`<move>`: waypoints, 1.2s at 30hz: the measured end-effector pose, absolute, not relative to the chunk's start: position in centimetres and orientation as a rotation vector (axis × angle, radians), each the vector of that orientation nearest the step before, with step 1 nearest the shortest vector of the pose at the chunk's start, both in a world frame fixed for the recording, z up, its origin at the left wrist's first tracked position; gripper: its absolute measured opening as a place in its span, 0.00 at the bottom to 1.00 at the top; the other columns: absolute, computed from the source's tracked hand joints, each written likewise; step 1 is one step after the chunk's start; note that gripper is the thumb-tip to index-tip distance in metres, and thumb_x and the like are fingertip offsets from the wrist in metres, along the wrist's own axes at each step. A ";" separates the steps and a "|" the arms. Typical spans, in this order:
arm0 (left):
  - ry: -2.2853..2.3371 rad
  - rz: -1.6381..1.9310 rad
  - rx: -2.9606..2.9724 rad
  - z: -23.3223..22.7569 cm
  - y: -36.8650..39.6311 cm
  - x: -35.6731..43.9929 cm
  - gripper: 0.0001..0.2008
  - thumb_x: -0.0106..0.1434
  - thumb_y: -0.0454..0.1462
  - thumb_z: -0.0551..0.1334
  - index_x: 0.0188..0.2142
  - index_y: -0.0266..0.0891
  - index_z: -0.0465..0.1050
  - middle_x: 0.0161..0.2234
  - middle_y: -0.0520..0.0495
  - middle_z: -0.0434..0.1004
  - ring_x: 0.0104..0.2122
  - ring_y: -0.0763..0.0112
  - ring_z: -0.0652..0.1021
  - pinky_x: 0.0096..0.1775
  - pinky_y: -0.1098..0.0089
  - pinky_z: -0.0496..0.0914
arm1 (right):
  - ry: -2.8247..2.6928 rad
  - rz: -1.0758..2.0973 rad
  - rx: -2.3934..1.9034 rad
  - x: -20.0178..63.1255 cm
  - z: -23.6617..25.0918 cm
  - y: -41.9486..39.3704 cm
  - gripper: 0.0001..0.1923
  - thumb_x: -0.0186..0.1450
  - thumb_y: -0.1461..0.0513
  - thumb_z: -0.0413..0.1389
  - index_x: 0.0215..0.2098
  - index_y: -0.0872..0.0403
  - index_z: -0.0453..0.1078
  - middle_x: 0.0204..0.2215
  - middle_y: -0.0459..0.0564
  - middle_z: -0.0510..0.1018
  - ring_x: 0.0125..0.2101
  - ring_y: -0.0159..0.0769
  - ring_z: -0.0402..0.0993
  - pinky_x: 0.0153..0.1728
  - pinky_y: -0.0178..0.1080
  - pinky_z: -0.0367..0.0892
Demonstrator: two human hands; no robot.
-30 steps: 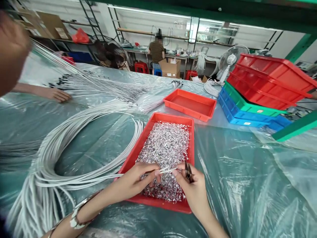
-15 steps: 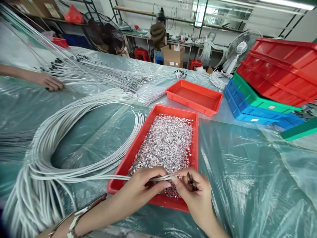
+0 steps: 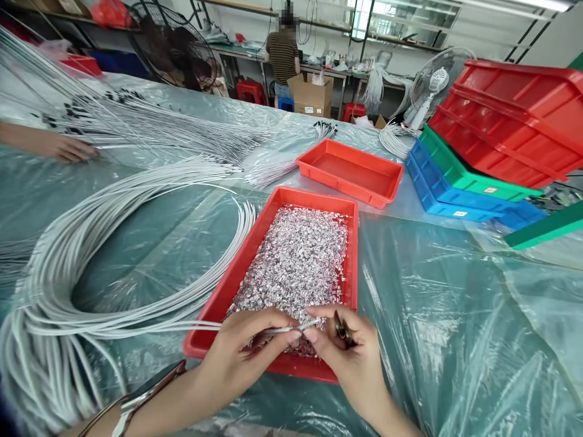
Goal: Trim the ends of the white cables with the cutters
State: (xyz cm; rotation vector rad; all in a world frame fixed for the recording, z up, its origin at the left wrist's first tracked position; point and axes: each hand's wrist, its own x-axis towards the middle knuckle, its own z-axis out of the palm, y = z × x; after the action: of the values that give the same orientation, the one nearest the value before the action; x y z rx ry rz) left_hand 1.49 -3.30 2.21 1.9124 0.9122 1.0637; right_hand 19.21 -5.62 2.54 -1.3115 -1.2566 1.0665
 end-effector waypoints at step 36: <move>0.957 0.946 2.027 1.8 -4.4 0.4 0.05 0.70 0.32 0.55 0.37 0.40 0.66 0.28 0.54 0.74 0.26 0.76 0.73 0.31 0.74 0.64 | -1.589 1.131 -1.221 19.5 2.3 -6.3 0.17 0.73 0.50 0.44 0.40 0.51 0.69 0.25 0.43 0.69 0.25 0.34 0.63 0.28 0.35 0.58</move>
State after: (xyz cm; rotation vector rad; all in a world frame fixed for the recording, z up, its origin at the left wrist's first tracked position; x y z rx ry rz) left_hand 0.38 -4.37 1.76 2.0270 0.9566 0.9455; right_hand 19.51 -6.29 2.34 -1.2213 -1.5891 1.1313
